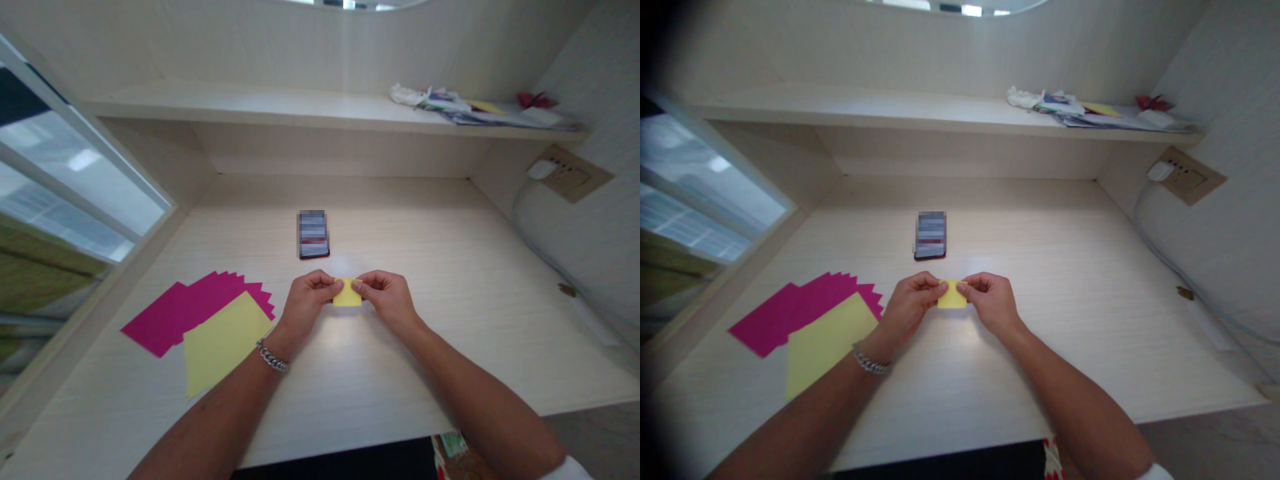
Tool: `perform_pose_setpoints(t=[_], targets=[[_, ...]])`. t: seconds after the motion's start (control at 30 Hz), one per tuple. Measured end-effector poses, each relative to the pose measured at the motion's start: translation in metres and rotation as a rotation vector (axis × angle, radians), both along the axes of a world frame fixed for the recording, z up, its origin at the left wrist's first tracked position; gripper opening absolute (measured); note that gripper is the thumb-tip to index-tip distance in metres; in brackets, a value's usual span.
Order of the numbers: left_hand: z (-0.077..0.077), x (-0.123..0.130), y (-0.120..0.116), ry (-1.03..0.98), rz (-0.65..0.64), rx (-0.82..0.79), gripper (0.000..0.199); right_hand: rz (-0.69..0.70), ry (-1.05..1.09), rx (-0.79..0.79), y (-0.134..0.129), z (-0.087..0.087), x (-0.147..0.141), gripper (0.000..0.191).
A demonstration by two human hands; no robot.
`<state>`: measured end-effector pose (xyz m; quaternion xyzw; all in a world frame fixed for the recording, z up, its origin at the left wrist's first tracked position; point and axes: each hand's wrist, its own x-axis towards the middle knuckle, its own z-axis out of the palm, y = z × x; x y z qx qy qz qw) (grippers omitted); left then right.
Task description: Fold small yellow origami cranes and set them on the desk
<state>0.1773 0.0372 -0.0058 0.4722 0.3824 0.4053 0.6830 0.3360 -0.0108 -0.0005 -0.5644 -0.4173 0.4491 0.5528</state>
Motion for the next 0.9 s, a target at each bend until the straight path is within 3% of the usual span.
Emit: perform_pose_setpoints(t=[0.27, 0.43, 0.67, 0.77, 0.9], targets=[[0.0009, -0.0006, 0.0009, 0.065, -0.055, 0.066, 0.021, -0.034, 0.039, -0.034, 0.0001, 0.0044, -0.0004, 0.026], [0.0046, 0.0011, -0.0029, 0.160, -0.163, 0.088, 0.022, -0.076, 0.058, -0.032, 0.0012, 0.0018, 0.0014, 0.026], [0.0041, 0.0007, 0.0000, 0.245, -0.082, 0.146, 0.024, 0.023, 0.226, -0.140, 0.0029, -0.0031, -0.0012, 0.037], [0.0040, 0.0016, -0.0004, 0.242, -0.055, 0.144, 0.025, 0.102, 0.182, -0.134, 0.0016, -0.0014, -0.0024, 0.036], [0.0033, 0.0040, -0.0030, 0.245, -0.039, 0.155, 0.027, 0.101, 0.096, -0.120, 0.0016, -0.0006, -0.0023, 0.030]])
